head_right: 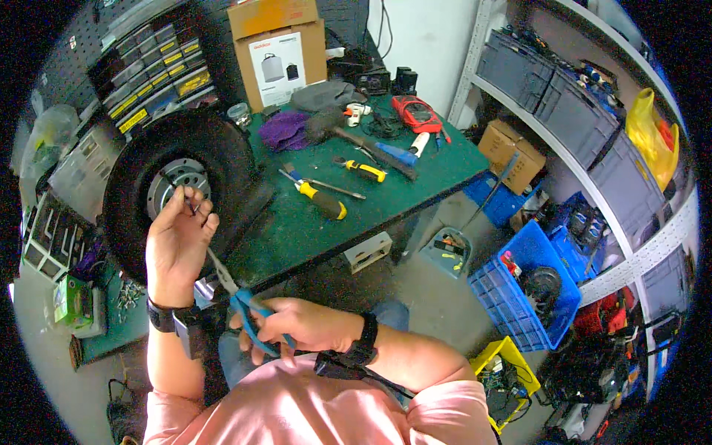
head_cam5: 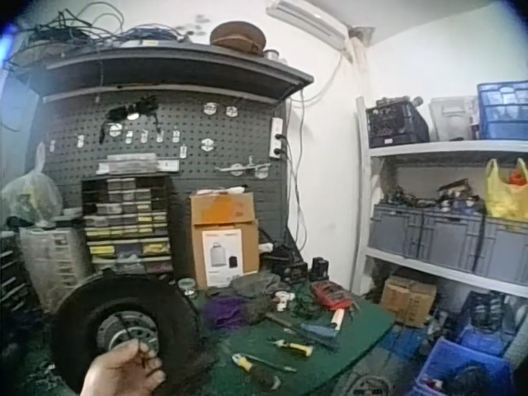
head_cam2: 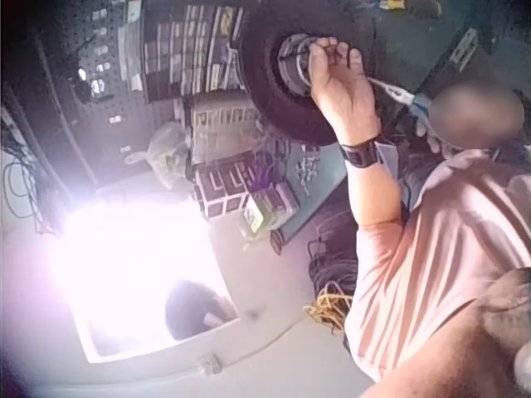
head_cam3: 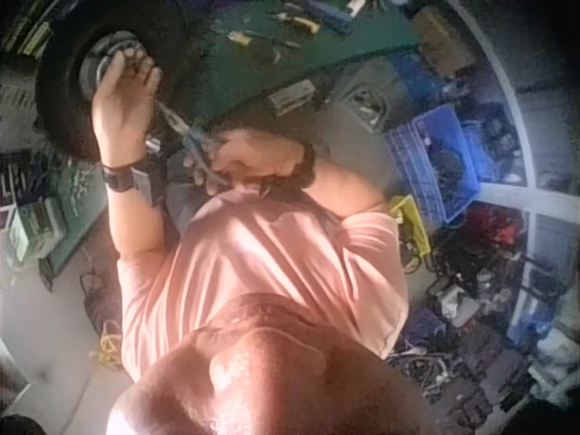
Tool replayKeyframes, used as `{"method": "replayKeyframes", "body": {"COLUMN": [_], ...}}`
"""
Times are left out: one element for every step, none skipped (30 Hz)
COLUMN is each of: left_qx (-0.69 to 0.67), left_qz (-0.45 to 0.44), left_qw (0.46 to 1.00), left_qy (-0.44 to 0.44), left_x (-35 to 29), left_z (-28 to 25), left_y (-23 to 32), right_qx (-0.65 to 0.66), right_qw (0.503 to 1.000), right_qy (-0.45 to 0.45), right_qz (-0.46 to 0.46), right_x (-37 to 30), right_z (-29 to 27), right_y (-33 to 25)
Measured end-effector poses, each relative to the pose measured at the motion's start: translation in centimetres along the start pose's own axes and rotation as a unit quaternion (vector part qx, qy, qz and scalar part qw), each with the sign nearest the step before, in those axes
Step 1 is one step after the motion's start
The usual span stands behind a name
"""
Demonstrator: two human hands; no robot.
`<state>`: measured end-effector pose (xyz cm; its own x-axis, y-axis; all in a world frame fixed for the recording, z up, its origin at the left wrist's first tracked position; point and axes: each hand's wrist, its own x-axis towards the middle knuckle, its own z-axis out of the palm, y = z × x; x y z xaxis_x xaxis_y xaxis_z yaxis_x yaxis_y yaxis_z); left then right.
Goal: The person disassembles a motor assembly by removing a fan blade and then uses pliers and a screwdriver to remove a retaining clip from the motor housing. They handle the fan blade, motor housing, and retaining clip throughout the process.
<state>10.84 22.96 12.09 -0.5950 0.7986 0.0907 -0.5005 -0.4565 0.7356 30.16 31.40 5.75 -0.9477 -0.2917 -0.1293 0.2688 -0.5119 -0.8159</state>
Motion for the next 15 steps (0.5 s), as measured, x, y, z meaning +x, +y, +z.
{"method": "replayKeyframes", "body": {"left_qx": [0.004, -0.01, -0.021, -0.017, -0.014, -0.012, -0.009, -0.01, -0.014, -0.012, -0.01, -0.01, -0.01, -0.01, -0.01], "left_qz": [0.002, -0.001, 0.0, -0.002, -0.004, -0.007, -0.007, -0.004, -0.002, -0.001, 0.001, 0.001, 0.002, 0.004, 0.004], "left_qw": [1.0, 1.0, 1.0, 1.0, 1.0, 1.0, 1.0, 1.0, 1.0, 1.0, 1.0, 1.0, 1.0, 1.0, 1.0], "left_qy": [-0.001, -0.016, -0.009, -0.007, -0.006, -0.007, -0.004, 0.004, 0.01, 0.005, 0.0, -0.006, -0.001, 0.003, 0.008], "left_x": [-0.1, 0.1, 0.0, 0.2, 0.4, 0.5, 0.6, 0.4, 0.4, 0.3, 0.2, 0.2, 0.2, 0.2, 0.3], "left_z": [-0.1, -0.2, -0.1, -0.2, -0.4, -0.2, -0.2, -0.1, 0.0, 0.0, 0.0, -0.1, 0.0, 0.0, 0.1], "left_y": [0.1, -0.1, -0.2, -0.3, -0.3, -0.5, -0.5, -0.4, -0.4, -0.3, -0.3, -0.3, -0.4, -0.4, -0.4], "right_qx": [0.021, 0.043, 0.064, 0.085, 0.066, 0.075, 0.083, 0.084, 0.085, 0.086, 0.095, 0.103, 0.112, 0.111, 0.111], "right_qw": [1.0, 0.999, 0.998, 0.995, 0.997, 0.997, 0.996, 0.996, 0.995, 0.995, 0.994, 0.993, 0.991, 0.991, 0.991], "right_qy": [0.003, 0.004, 0.003, -0.036, -0.016, -0.021, -0.024, -0.033, -0.038, -0.042, -0.051, -0.059, -0.066, -0.068, -0.071], "right_qz": [-0.006, -0.011, -0.016, -0.039, -0.026, -0.028, -0.03, -0.024, -0.019, -0.013, -0.013, -0.013, -0.013, -0.015, -0.018], "right_x": [0.0, -0.5, -0.6, -0.6, -0.7, -1.0, -1.0, -0.9, -1.0, -1.0, -0.9, -0.9, -0.8, -0.7, -0.5], "right_z": [0.3, 0.4, 0.4, -0.3, -0.1, -0.3, -0.3, -0.1, 0.2, 0.4, 0.5, 0.6, 0.7, 0.8, 0.9], "right_y": [-0.3, -0.6, -0.6, -0.5, -0.8, -0.8, -0.8, -1.1, -1.6, -1.9, -2.1, -2.3, -2.4, -2.7, -3.0]}}
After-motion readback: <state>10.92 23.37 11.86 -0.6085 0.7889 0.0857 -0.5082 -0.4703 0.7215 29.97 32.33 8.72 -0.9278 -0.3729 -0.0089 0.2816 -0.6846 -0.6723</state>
